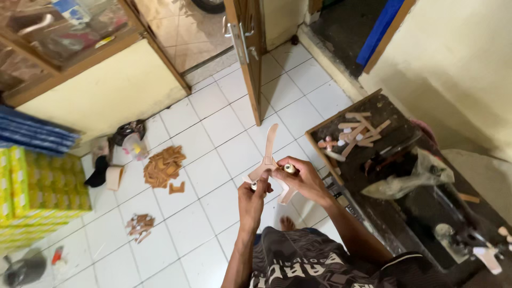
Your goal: The person threads a sewing machine by hand, guiding the thread through the tension assembly and needle area. They use a small wooden tool to assist with threading and repeatedly adjust the thread path while turning the handwheel.
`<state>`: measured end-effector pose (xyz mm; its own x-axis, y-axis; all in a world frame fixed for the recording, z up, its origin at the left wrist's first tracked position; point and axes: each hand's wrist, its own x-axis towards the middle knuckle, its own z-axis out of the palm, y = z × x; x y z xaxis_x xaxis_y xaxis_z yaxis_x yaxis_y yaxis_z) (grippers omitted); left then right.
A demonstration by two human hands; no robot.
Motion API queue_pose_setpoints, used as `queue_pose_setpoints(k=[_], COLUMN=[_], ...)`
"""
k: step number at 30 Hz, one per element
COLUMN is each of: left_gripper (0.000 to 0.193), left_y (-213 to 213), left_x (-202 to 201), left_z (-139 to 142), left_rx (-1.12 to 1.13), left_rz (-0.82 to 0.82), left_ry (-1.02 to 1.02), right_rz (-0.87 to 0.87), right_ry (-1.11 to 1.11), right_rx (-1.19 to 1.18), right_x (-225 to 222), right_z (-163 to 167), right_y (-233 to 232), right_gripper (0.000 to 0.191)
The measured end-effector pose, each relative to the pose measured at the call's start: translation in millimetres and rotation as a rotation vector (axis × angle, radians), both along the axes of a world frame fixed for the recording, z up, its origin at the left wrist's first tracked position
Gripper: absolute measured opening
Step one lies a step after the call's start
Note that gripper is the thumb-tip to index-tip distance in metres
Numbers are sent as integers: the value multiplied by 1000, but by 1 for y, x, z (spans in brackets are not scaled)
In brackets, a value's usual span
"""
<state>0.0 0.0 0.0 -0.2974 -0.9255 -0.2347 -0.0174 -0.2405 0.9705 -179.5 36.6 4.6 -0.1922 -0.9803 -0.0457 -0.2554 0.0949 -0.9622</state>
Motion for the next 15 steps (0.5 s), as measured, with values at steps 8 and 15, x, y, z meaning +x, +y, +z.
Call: queue_pose_setpoints(k=[8,15], left_gripper=[38,41], left_y=[-124,-270], left_x=[-79,-162], left_z=[-6,-19], left_rx=[-60,5], left_rz=[-158,-505], left_ry=[54,-81], right_rz=[-154,-380], right_ry=[-86,-67], right_rx=[16,111], right_x=[-68,-133], right_z=[2,-19], right_y=[-95,-191], right_gripper=[28,24])
